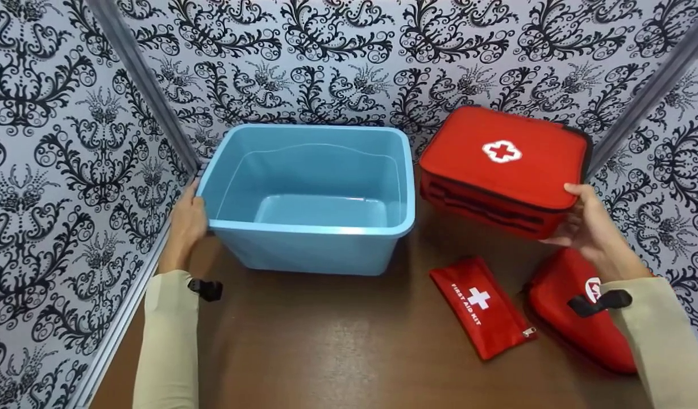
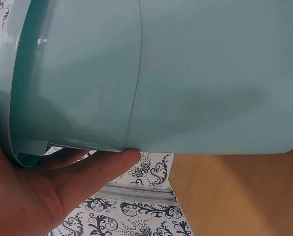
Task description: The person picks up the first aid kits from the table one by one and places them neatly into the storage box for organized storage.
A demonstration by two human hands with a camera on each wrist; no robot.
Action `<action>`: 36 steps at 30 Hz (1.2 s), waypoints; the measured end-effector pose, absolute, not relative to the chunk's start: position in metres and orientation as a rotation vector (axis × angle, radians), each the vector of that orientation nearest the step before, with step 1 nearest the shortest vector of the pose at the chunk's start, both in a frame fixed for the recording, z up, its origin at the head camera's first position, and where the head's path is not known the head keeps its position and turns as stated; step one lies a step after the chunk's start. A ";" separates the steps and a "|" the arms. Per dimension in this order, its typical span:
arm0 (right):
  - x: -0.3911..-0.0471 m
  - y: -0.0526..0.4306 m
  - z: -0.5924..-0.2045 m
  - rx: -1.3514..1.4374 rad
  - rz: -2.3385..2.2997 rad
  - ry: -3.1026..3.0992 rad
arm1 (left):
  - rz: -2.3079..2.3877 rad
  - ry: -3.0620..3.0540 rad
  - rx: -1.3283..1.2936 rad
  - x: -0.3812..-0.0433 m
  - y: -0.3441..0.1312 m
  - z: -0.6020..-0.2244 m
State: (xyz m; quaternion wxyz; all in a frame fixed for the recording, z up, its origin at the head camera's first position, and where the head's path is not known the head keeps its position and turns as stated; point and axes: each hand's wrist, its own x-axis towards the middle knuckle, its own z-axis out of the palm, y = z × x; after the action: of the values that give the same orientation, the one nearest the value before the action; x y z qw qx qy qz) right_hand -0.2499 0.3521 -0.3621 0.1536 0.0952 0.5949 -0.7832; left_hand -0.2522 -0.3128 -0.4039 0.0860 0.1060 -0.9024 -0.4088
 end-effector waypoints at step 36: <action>-0.247 0.310 -0.304 0.171 -2.310 1.728 | -1.206 -2.601 0.317 -0.254 -0.312 -0.409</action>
State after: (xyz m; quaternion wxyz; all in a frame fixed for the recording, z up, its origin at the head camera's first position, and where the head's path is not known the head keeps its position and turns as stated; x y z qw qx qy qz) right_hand -0.2472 0.3104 -0.3044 0.1254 0.0588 0.5933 -0.7930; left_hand -0.2542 -0.3125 -0.4091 0.1280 0.1088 -0.8944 -0.4146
